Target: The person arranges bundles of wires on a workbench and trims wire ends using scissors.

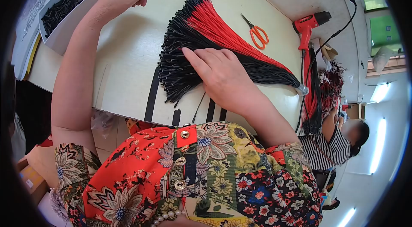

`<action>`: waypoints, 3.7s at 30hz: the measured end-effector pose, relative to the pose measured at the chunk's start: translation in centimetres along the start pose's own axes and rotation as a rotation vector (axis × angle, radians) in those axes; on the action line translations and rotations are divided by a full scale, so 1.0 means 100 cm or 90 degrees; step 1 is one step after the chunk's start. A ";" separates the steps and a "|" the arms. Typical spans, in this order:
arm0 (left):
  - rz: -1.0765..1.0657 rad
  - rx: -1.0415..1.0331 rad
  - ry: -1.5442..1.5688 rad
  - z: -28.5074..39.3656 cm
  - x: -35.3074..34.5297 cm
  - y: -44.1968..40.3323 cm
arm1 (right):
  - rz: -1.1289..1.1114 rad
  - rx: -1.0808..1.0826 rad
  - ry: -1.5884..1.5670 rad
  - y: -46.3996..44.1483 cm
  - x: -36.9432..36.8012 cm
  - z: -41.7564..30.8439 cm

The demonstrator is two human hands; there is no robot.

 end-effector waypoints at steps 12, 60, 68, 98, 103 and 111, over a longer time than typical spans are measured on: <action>0.010 -0.042 0.002 -0.011 -0.004 -0.006 | -0.048 0.071 0.079 -0.020 -0.008 0.012; 0.007 -0.021 -0.012 -0.010 -0.003 -0.003 | 0.309 -0.186 -0.916 0.003 -0.029 0.068; -0.002 -0.037 0.025 -0.010 -0.004 -0.004 | 0.297 -0.254 -0.920 0.003 -0.027 0.066; 0.041 -0.286 0.004 0.056 -0.066 0.065 | 0.310 -0.159 -0.913 -0.029 -0.059 0.079; 0.122 -0.285 -0.010 0.047 -0.076 0.066 | 0.286 -0.165 -0.872 -0.035 -0.065 0.082; 0.309 -0.407 -0.194 0.047 -0.084 0.079 | 0.273 -0.155 -0.814 -0.044 -0.076 0.082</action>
Point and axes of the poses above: each hand's wrist, its own y-axis away from the middle knuckle, its own x-axis out of the back of the hand, z = x × y, the point moved 4 cm from there along -y, towards the middle knuckle, and after that the axes turned 3 degrees about x, right-handed, at the moved point
